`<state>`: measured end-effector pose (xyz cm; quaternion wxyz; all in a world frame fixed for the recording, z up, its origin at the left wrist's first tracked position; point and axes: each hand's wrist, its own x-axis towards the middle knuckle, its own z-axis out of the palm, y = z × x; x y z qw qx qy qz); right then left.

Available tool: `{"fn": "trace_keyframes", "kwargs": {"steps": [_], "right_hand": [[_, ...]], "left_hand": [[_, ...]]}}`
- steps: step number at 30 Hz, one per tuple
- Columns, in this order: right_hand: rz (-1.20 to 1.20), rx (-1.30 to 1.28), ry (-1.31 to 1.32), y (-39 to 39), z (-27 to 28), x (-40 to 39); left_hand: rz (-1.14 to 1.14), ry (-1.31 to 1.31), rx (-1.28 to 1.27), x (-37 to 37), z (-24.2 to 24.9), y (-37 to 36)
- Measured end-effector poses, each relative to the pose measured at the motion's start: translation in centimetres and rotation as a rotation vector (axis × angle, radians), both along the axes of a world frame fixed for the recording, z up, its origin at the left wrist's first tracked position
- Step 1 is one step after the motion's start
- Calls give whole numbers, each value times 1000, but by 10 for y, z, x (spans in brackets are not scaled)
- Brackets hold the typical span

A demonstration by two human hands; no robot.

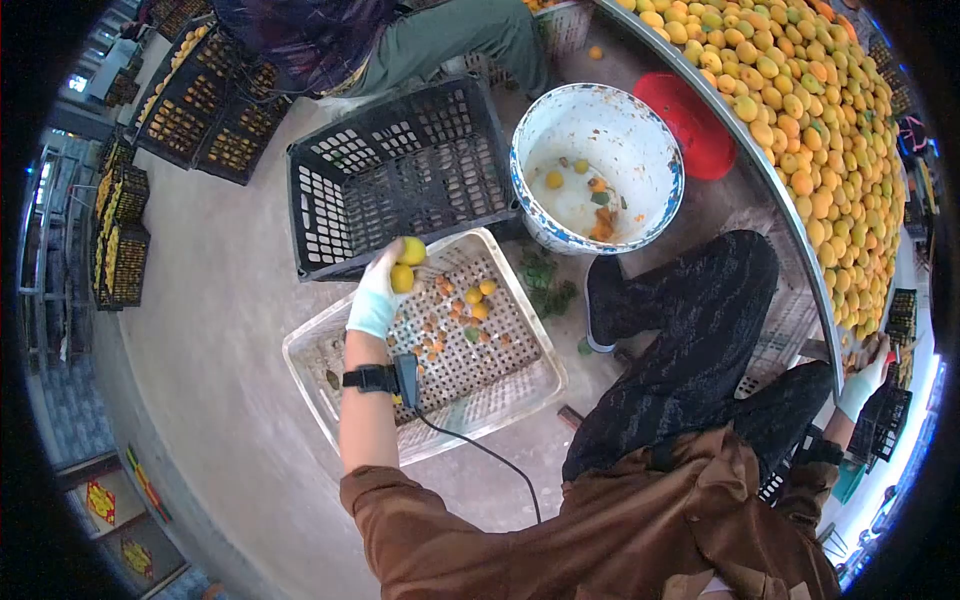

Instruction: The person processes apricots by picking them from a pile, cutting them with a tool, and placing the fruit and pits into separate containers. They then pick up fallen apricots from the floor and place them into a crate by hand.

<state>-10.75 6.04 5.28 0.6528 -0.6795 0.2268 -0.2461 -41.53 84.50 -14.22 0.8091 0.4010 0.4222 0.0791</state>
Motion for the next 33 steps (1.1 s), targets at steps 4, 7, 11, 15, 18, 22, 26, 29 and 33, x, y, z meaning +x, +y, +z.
{"fn": "trace_keyframes", "kwargs": {"steps": [4,7,11,15,18,22,26,29,33], "right_hand": [[48,-5,-35,-14,-3,2],[18,-53,11,-30,-6,5],[27,-108,9,-27,-6,4],[18,-21,-29,18,4,-2],[84,-58,5,7,-3,7],[163,-143,15,-9,-9,16],[64,-29,61,14,-3,5],[36,-69,12,7,-15,12],[60,-175,145,-42,-19,34]], "left_hand": [[-33,-12,-16,28,12,13],[3,2,-64,40,13,17],[97,72,-130,49,12,18],[89,100,-162,49,3,32],[260,74,-280,56,-4,46],[318,100,174,39,12,35],[329,286,1257,-2,15,-37],[-259,517,1355,-39,-74,-96],[-867,892,1133,-29,-197,-134]]}}
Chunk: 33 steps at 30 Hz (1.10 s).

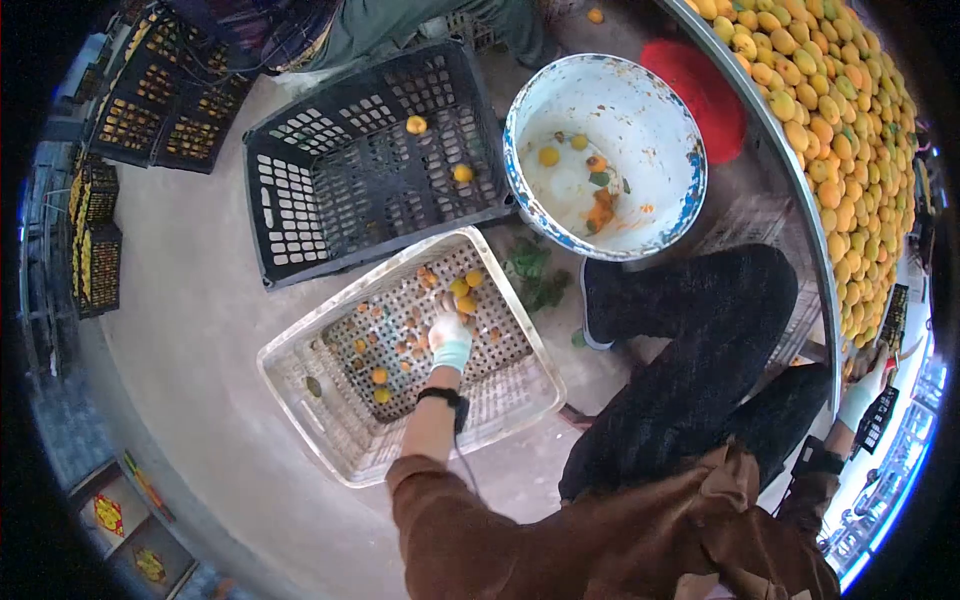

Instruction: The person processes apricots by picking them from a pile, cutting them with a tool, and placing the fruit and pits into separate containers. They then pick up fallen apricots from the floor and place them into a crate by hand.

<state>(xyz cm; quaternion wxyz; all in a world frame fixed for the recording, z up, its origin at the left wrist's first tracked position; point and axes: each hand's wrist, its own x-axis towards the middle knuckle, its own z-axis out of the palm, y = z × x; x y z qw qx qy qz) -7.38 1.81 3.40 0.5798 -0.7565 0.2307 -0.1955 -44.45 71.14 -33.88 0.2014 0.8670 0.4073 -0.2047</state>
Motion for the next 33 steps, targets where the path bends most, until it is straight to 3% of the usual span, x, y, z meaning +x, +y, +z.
{"fn": "trace_keyframes", "kwargs": {"steps": [3,6,8,9,11,13,14,15,16,18,20,22,24,25,26,28,30,32,33], "right_hand": [[16,-76,-60,17,20,-2],[135,-208,26,58,44,-15],[86,-325,-29,132,49,-28],[76,-320,-38,144,49,-29],[86,-372,-74,174,48,-34],[149,-348,20,125,50,-21],[206,-320,112,107,48,-16],[224,-435,-67,120,38,-16],[223,-432,-80,119,37,-15],[155,-362,-60,113,39,-10],[117,-312,-63,107,44,-8],[170,-281,-38,100,50,-12],[68,-250,-135,119,49,-17],[84,-271,-159,122,51,-21],[102,-292,-181,124,50,-24],[160,-274,-186,115,45,-24],[74,-307,-104,113,40,-21],[142,-328,-167,121,37,-23],[226,-221,-136,119,37,-23]], "left_hand": [[92,13,2,31,-37,-5],[17,49,-82,62,-52,-1],[-123,360,-84,77,-43,-1],[-184,295,-11,67,-72,-6],[-230,278,69,59,-83,-15],[-276,258,159,57,-89,-19],[-180,251,81,58,-93,-19],[-86,240,3,61,-93,-18],[-84,227,8,62,-91,-17],[165,-87,-130,60,-84,-17],[315,-263,-151,53,-70,-24],[523,-665,-268,37,-47,-33],[776,-872,-651,18,-22,-29],[630,-886,-530,16,29,-22],[637,-976,-596,12,54,-17],[571,-893,-728,25,152,8],[445,-902,-596,37,187,35],[408,-999,-657,69,222,66],[396,-1038,-620,82,224,80]]}}
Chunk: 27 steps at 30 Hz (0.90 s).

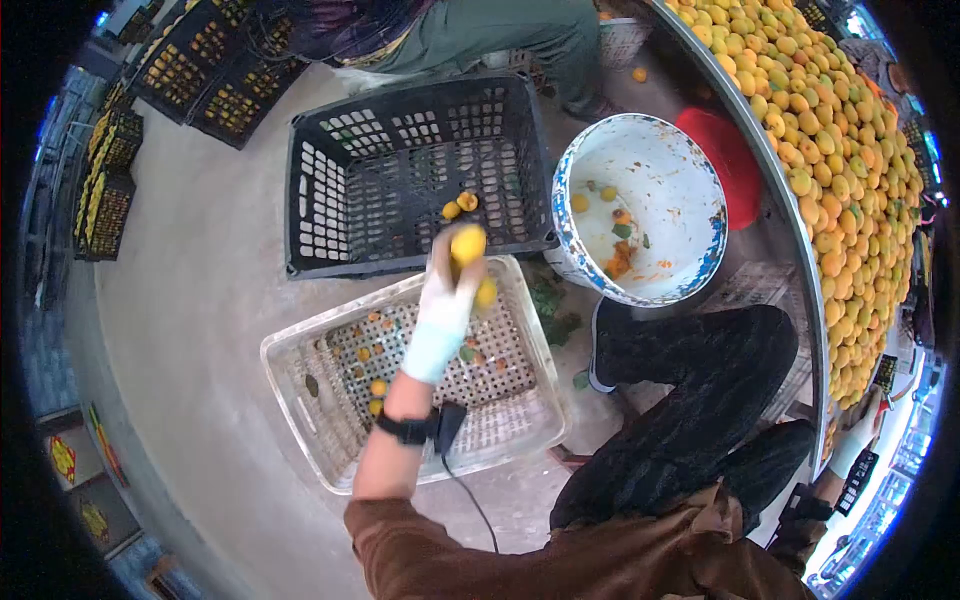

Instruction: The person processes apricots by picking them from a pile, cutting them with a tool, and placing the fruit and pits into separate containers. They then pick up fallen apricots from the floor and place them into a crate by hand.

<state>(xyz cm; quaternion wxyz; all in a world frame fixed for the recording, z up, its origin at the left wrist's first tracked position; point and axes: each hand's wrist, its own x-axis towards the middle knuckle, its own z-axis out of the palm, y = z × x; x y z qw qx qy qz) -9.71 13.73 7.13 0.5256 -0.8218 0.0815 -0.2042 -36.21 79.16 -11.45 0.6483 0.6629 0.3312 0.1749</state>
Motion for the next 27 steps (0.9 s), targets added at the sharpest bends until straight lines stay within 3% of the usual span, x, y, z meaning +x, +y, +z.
{"fn": "trace_keyframes", "kwargs": {"steps": [2,3,5,6,7,8,9,10,11,12,13,14,16,17,19,20,21,23,27], "right_hand": [[249,184,147,-16,10,0],[255,175,155,-21,13,7],[-73,116,-1,-27,13,11],[-130,57,48,12,24,-9],[-155,157,45,16,22,-7],[-134,77,75,7,21,-10],[-108,-4,106,-8,19,-11],[-104,-17,118,-16,17,-9],[-30,-28,134,-25,15,-7],[41,-36,144,-29,16,-8],[39,-43,141,-12,18,-12],[-15,8,111,24,23,-17],[-59,14,77,62,36,-25],[-126,-30,-102,84,31,-30],[9,4,-3,24,42,-15],[145,-17,96,13,51,-17],[160,-5,84,6,54,-19],[-26,-28,8,8,52,-25],[9,-65,16,19,60,-48]], "left_hand": [[56,-28,126,10,2,23],[96,-24,211,2,2,34],[310,98,300,-46,1,45],[512,86,188,-75,1,39],[637,218,376,-109,-14,42],[707,212,275,-151,-41,45],[735,335,321,-210,-102,55],[669,494,239,-264,-149,57],[521,832,359,-288,-164,47],[514,826,179,-327,-207,43],[496,954,187,-367,-269,35],[474,1071,198,-390,-313,28],[416,1257,-37,-391,-323,16],[405,1246,-39,-394,-329,6],[372,1315,-251,-413,-392,-19],[293,1407,-119,-426,-435,-24],[242,1403,-200,-395,-405,-20],[665,1228,-35,-314,-320,-30],[566,1374,-88,-254,-313,-21]]}}
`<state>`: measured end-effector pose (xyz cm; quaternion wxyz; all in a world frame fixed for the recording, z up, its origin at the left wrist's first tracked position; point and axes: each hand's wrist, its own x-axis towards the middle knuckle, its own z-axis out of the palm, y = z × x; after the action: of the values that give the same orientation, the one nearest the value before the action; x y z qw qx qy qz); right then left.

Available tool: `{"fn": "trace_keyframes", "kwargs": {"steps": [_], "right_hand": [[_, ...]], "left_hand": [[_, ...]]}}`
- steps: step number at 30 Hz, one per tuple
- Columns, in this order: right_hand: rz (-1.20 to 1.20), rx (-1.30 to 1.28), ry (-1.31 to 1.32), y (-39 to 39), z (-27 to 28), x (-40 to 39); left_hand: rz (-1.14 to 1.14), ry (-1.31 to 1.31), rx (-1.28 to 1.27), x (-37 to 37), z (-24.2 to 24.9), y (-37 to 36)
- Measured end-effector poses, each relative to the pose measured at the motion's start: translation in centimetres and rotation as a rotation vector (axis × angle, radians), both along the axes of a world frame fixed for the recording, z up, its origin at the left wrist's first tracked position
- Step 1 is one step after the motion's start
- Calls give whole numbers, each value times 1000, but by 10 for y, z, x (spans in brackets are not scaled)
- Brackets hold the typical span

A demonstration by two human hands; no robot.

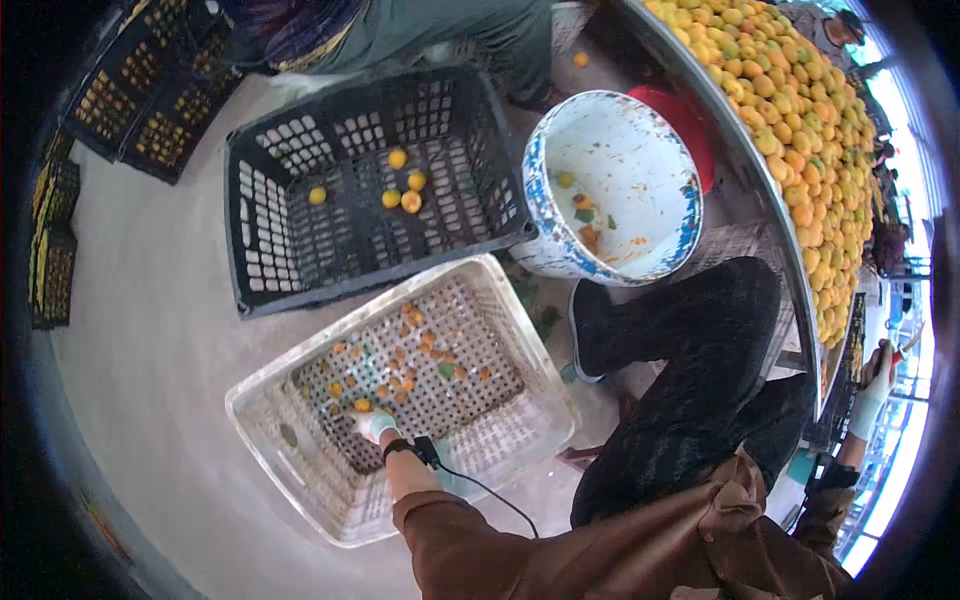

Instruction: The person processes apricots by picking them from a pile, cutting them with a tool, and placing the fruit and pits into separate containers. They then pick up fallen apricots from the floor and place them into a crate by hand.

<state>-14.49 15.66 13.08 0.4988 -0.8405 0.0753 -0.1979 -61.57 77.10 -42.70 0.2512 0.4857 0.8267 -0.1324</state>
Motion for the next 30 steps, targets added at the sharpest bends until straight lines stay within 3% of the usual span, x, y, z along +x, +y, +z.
{"fn": "trace_keyframes", "kwargs": {"steps": [4,6,7,9,10,12,13,16,18,20,22,24,26,27,30], "right_hand": [[-80,-9,-172,16,1,-19],[-66,-41,-180,20,4,-27],[-131,3,-93,38,7,-34],[-102,14,-103,24,3,-29],[-71,18,-109,17,1,-26],[-11,16,-132,12,-4,-25],[15,59,-132,10,-6,-23],[48,148,-139,-1,-10,-18],[11,161,-67,-6,-8,-19],[9,171,-87,-6,-9,-23],[64,197,-98,-11,-8,-29],[60,180,-113,-34,-11,-29],[-32,268,-183,-49,-9,-34],[-33,270,-182,-65,-9,-38],[12,400,-215,-118,-14,-55]], "left_hand": [[149,-13,42,2,-19,-6],[162,-285,144,-14,-26,-6],[160,-290,152,-10,-22,-4],[534,-798,59,4,3,-9],[533,-799,66,15,29,-9],[876,-1562,-252,41,88,-6],[872,-1568,-245,55,119,-6],[783,-2023,-721,89,176,-3],[626,-2006,-632,132,241,-5],[474,-1908,-600,167,261,1],[165,-1830,-524,207,300,17],[135,-2030,-550,254,290,38],[295,-1897,-298,292,285,47],[187,-1728,-59,298,304,43],[-680,-946,872,296,277,16]]}}
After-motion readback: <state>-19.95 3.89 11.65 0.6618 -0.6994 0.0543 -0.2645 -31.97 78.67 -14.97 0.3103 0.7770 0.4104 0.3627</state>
